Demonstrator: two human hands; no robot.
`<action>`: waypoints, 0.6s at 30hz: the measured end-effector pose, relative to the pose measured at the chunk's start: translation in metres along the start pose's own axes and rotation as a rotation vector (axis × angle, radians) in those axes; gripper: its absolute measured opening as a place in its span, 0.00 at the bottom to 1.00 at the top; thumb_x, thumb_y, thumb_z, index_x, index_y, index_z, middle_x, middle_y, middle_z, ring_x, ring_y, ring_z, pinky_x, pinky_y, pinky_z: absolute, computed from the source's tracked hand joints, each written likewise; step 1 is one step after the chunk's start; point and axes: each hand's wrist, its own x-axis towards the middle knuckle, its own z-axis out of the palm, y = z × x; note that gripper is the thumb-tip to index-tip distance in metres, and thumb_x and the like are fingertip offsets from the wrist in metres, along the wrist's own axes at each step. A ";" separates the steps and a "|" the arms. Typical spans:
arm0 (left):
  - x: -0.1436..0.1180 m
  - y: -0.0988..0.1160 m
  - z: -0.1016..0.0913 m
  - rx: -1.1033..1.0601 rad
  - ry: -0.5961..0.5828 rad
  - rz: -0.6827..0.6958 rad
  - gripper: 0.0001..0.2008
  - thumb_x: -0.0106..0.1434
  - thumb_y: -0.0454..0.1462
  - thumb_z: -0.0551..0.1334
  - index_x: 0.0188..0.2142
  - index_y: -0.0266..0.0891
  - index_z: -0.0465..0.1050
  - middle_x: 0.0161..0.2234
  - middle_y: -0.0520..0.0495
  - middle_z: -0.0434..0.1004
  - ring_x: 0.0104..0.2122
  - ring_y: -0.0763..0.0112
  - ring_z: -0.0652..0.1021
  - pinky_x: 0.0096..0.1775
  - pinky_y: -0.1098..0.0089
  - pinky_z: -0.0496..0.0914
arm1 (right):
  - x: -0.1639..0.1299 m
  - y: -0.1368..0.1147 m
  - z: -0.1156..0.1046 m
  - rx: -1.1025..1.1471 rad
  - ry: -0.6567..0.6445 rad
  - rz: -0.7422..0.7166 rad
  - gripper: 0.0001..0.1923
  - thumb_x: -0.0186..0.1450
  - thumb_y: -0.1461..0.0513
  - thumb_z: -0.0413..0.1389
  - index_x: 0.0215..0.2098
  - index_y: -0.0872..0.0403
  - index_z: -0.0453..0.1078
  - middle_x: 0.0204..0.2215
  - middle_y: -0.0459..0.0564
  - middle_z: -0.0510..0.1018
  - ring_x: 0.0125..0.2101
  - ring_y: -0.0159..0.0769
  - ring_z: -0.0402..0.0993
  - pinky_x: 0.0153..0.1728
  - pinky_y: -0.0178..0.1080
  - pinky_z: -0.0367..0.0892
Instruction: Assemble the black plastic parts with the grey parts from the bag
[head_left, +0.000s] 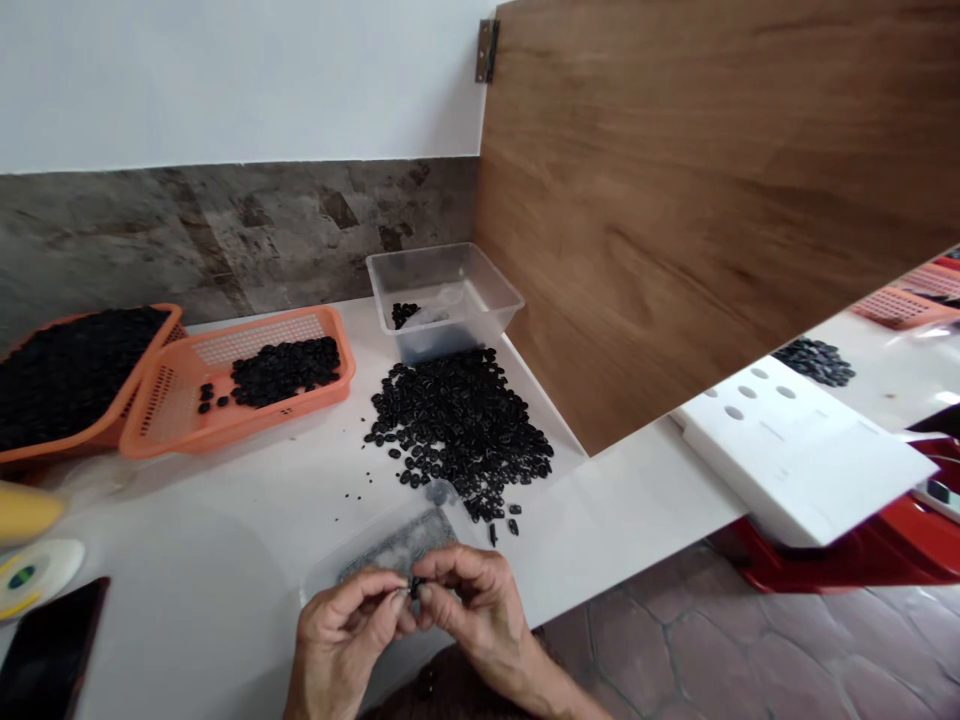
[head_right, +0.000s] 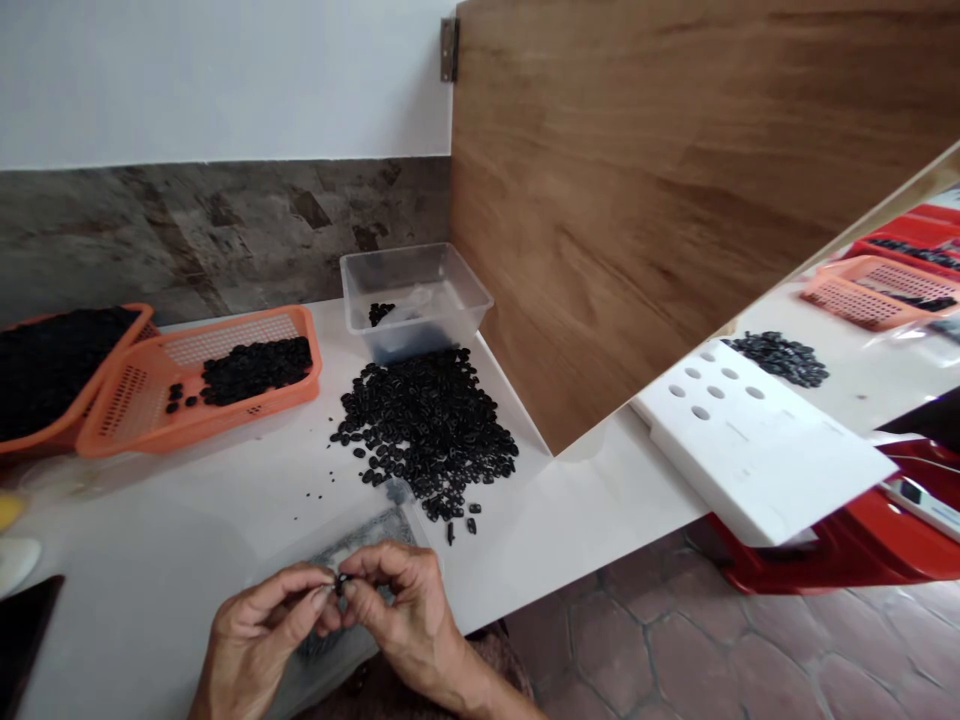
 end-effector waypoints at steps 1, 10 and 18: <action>0.000 0.000 0.000 0.002 -0.002 -0.003 0.07 0.52 0.41 0.69 0.28 0.40 0.79 0.18 0.54 0.77 0.18 0.77 0.74 0.25 0.79 0.71 | 0.000 0.000 0.000 -0.009 0.000 -0.003 0.04 0.65 0.63 0.58 0.37 0.57 0.73 0.25 0.47 0.76 0.26 0.28 0.74 0.30 0.30 0.69; 0.001 -0.001 0.000 0.007 -0.011 0.046 0.04 0.53 0.39 0.68 0.28 0.41 0.80 0.19 0.54 0.77 0.18 0.77 0.75 0.25 0.80 0.71 | 0.002 -0.004 -0.002 -0.234 0.014 -0.066 0.04 0.64 0.64 0.57 0.36 0.57 0.73 0.24 0.47 0.76 0.26 0.29 0.74 0.31 0.31 0.70; 0.011 -0.008 -0.012 0.123 -0.182 0.248 0.05 0.58 0.33 0.65 0.32 0.43 0.80 0.21 0.54 0.79 0.19 0.76 0.78 0.24 0.80 0.74 | 0.001 -0.011 0.000 -0.414 0.013 -0.135 0.04 0.65 0.65 0.56 0.36 0.57 0.74 0.25 0.48 0.78 0.26 0.30 0.74 0.31 0.31 0.69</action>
